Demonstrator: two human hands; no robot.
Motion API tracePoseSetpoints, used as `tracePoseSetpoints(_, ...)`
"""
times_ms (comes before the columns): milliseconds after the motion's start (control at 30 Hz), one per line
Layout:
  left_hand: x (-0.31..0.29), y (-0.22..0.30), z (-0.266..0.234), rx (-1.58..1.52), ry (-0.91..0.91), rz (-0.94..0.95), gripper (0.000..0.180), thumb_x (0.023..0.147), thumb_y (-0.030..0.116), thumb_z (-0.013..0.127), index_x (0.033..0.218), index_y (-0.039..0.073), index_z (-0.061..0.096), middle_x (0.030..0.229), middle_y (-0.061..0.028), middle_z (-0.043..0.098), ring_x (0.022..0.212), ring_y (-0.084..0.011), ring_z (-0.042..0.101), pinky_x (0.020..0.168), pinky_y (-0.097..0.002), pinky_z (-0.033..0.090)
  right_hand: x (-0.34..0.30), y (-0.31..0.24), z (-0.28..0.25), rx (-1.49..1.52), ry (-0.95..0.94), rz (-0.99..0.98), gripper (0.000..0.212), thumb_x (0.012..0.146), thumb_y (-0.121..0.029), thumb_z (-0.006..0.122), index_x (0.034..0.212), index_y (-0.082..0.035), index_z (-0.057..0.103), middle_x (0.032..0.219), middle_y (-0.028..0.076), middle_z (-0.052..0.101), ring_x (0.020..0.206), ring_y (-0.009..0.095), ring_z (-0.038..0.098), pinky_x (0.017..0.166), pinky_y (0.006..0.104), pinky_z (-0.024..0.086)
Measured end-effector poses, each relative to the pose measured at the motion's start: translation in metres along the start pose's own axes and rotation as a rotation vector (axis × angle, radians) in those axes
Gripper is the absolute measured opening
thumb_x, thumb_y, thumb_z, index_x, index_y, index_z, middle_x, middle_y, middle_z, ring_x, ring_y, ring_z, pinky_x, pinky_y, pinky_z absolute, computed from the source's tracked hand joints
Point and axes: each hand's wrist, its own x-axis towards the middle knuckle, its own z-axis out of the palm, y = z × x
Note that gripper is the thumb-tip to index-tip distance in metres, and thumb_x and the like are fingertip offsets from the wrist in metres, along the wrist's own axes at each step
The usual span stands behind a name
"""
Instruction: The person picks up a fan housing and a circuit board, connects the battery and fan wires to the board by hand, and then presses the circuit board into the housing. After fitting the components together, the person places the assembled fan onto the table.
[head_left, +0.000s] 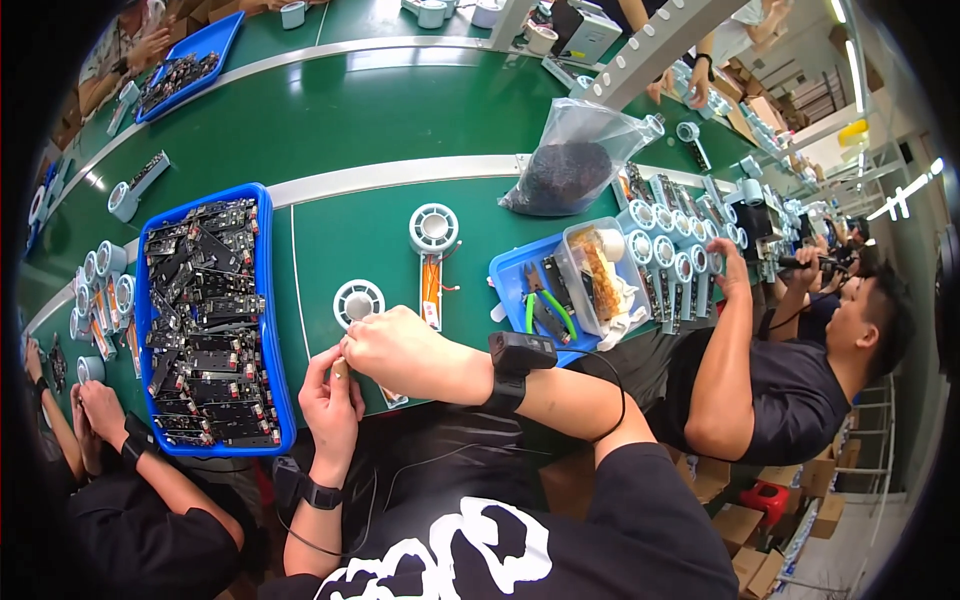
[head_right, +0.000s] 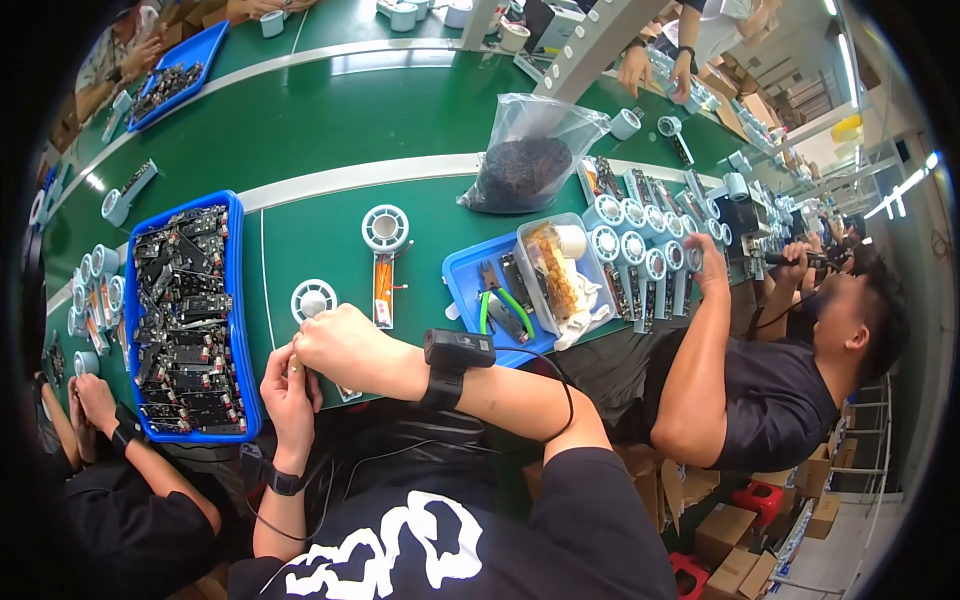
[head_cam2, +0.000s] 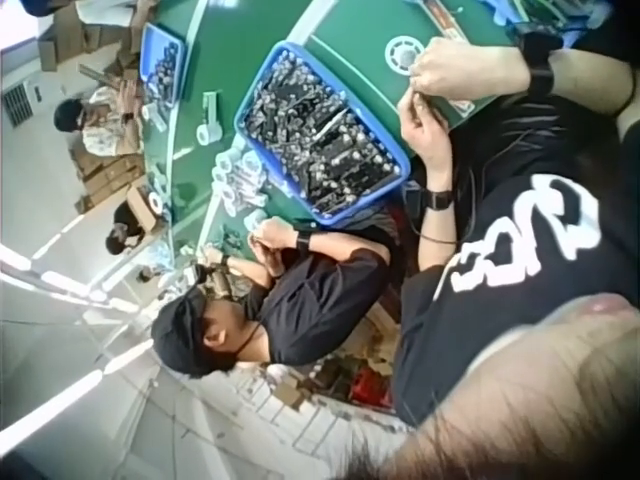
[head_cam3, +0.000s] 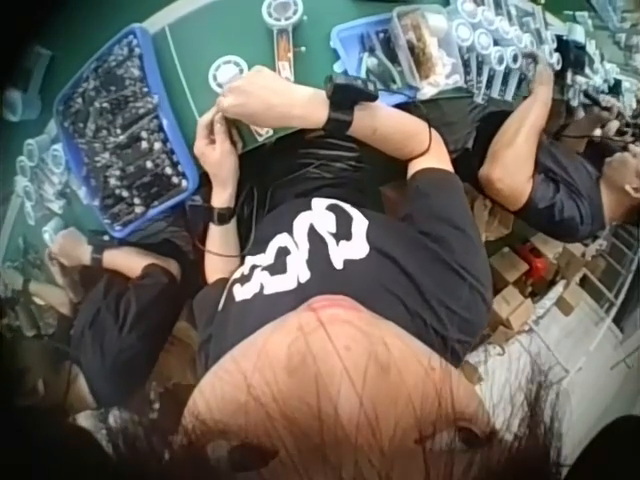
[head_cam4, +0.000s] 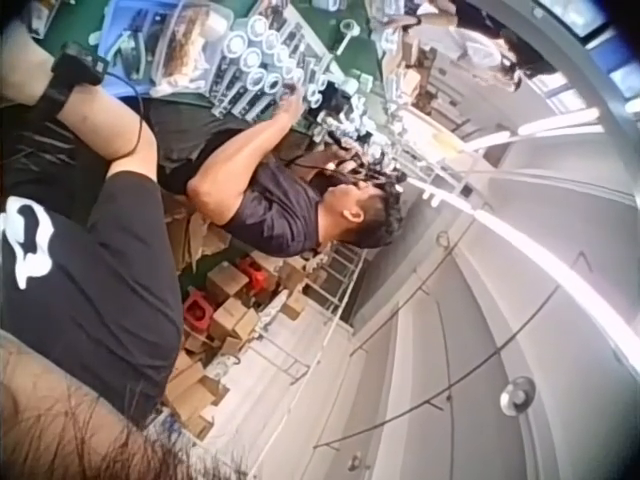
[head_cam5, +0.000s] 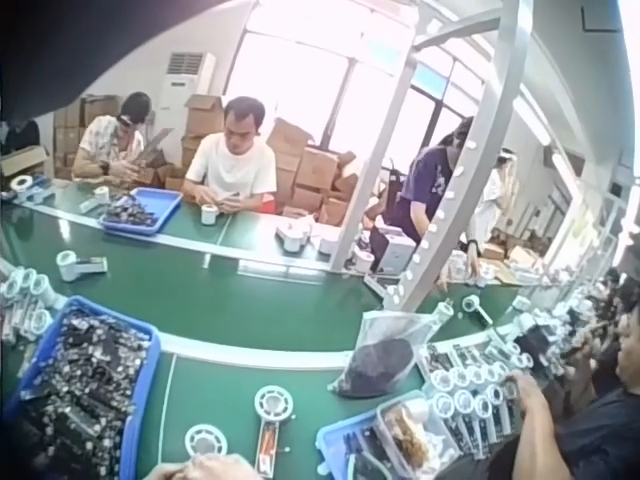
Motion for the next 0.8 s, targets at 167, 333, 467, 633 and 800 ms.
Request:
tracePoseSetpoints(167, 0.001, 0.001, -0.004, -0.009, -0.025, -0.025, 0.022, 0.109, 0.02, 0.051, 0.119, 0.003, 0.061, 0.066, 0.0036, 0.048, 0.047, -0.0021, 0.038, 0.039, -0.0192, 0.029, 0.005, 0.013, -0.002, -0.058, -0.068, -0.106, 0.008, 0.076, -0.007, 0.07, 0.079, 0.001, 0.068, 0.083, 0.014, 0.07, 0.078, 0.028, 0.073, 0.064, 0.0391, 0.059)
tracePoseSetpoints(333, -0.001, 0.004, -0.005, -0.019, -0.052, -0.022, 0.023, 0.109, 0.02, 0.051, 0.12, 0.003, 0.061, 0.068, 0.0034, 0.048, 0.048, -0.0019, 0.038, 0.039, -0.019, 0.029, 0.004, 0.011, -0.01, -0.189, -0.147, -0.206, 0.008, 0.078, -0.007, 0.068, 0.079, 0.001, 0.068, 0.083, 0.015, 0.07, 0.079, 0.028, 0.074, 0.064, 0.0392, 0.06)
tracePoseSetpoints(467, -0.008, 0.006, -0.01, -0.02, 0.024, -0.022, 0.022, 0.109, 0.019, 0.052, 0.12, 0.003, 0.062, 0.07, 0.0033, 0.049, 0.049, -0.0021, 0.039, 0.039, -0.019, 0.03, 0.01, 0.009, -0.01, -0.044, -0.138, -0.206, 0.009, 0.079, -0.007, 0.067, 0.081, 0.001, 0.068, 0.087, 0.014, 0.07, 0.082, 0.031, 0.073, 0.066, 0.039, 0.06)
tracePoseSetpoints(633, 0.005, 0.009, 0.008, -0.155, -0.049, -0.057, 0.02, 0.107, 0.013, 0.056, 0.123, 0.005, 0.064, 0.076, 0.0039, 0.057, 0.053, -0.0006, 0.045, 0.045, -0.0184, 0.033, -0.009, 0.031, -0.014, 0.046, -0.004, -0.209, 0.011, 0.082, -0.008, 0.065, 0.09, 0.0, 0.065, 0.087, 0.012, 0.066, 0.082, 0.031, 0.071, 0.068, 0.0393, 0.058)
tracePoseSetpoints(800, -0.001, 0.001, -0.004, -0.099, -0.098, -0.048, 0.024, 0.108, 0.016, 0.054, 0.127, 0.003, 0.063, 0.095, -0.0051, 0.062, 0.051, -0.0038, 0.047, 0.042, -0.0196, 0.035, -0.007, 0.025, -0.009, 0.035, 0.035, -0.187, 0.008, 0.081, -0.008, 0.066, 0.087, -0.003, 0.062, 0.08, 0.009, 0.062, 0.076, 0.028, 0.069, 0.065, 0.039, 0.055)
